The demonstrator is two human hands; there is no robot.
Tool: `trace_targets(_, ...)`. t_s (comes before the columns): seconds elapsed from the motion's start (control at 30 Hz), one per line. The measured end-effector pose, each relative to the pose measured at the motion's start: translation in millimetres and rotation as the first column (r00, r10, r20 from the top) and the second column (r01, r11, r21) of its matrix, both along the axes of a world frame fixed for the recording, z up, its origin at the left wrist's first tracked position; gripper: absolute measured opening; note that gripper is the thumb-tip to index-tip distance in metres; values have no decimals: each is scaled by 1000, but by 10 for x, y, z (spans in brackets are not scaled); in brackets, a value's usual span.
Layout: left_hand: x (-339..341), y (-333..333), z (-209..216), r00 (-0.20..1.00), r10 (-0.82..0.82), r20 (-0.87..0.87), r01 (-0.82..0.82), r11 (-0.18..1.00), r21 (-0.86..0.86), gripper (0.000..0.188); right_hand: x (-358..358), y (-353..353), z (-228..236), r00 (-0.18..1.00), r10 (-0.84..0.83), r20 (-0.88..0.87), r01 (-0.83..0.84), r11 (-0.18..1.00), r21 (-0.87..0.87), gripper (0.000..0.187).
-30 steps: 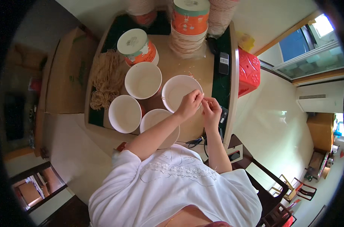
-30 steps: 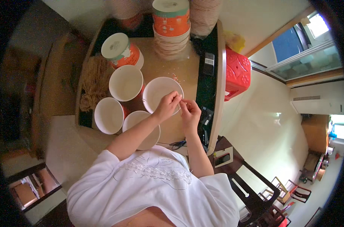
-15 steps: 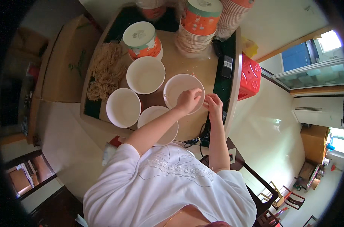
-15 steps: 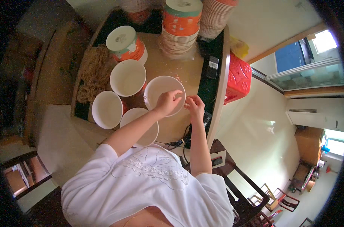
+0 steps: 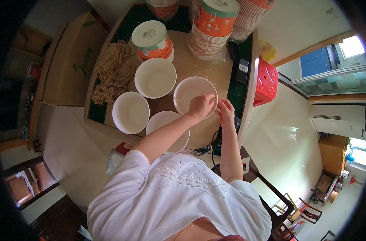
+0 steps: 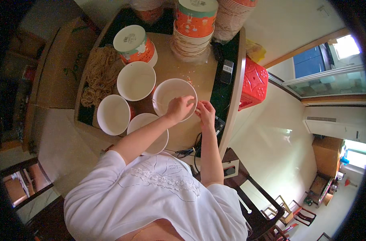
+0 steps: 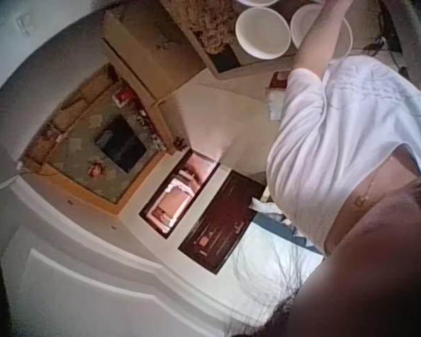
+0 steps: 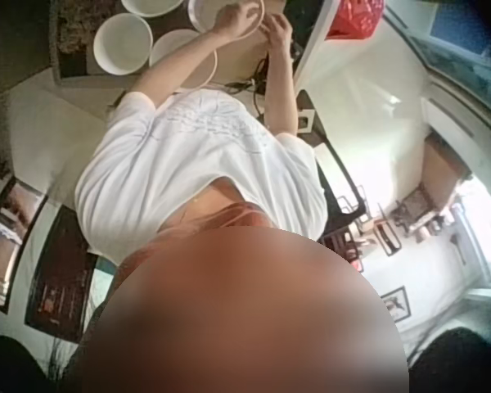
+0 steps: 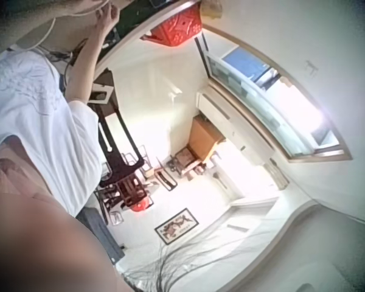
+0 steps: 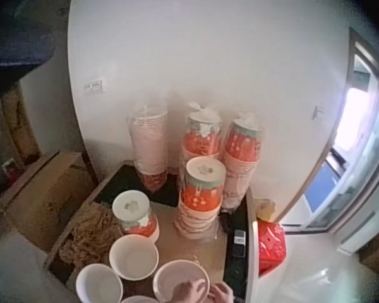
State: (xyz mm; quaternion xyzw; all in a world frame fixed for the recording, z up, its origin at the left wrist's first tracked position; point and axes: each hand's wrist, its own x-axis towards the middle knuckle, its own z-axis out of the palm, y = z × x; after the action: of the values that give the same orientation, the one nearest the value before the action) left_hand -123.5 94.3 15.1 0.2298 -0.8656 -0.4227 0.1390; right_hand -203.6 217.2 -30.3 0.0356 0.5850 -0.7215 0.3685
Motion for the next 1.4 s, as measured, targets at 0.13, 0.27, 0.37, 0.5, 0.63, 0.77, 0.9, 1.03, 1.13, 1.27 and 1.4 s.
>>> trace_targets(0.13, 0, 3, -11, 1000, -3, 15, 3, 1000, -5, 14, 21, -24, 41, 999, 33, -42, -31, 998, 45, 8)
trace_targets(0.27, -11, 15, -52, 998, 0, -60, -3, 999, -54, 9, 39, -23, 57, 997, 49, -56, -47, 998, 35, 8)
trace_targets(0.37, -16, -12, -147, 999, -26, -36, 24, 997, -67, 7, 74, -58, 138, 993, 74, -88, -68, 996, 64, 11)
trace_targets(0.5, -57, -40, -209, 999, 37, -40, -35, 998, 45, 10, 47, -22, 106, 806, 85, -586, 89, 961, 262, 12)
trace_targets(0.63, -5, -94, -153, 995, 47, -93, -43, 998, 49, 12, 21, -279, 639, 477, 402, -782, -1, 889, 457, 12)
trace_targets(0.77, -10, -144, -146, 996, 36, -85, -27, 993, 112, 13, -163, -368, 590, 373, 516, -772, -124, 852, 509, 11)
trace_targets(0.9, 54, -205, -7, 965, -31, -260, 63, 991, 116, 10, -263, -386, 632, 364, 489, -793, -153, 871, 467, 9)
trace_targets(1.03, 214, -341, -7, 935, -263, -236, 197, 942, -271, 13, -333, -412, 684, 457, 550, -700, -218, 831, 511, 10)
trace_targets(1.13, 214, -347, -42, 957, -271, -105, 193, 862, -468, 23, -348, -426, 676, 452, 580, -677, -252, 812, 527, 9)
trace_targets(1.27, 139, -303, -57, 972, -235, 11, 189, 753, -630, 15, -383, -421, 559, 512, 582, -631, -293, 809, 509, 6)
trace_targets(1.4, 48, -319, -105, 966, -256, -48, 174, 771, -612, 9, -371, -405, 449, 550, 553, -626, -299, 830, 471, 7)
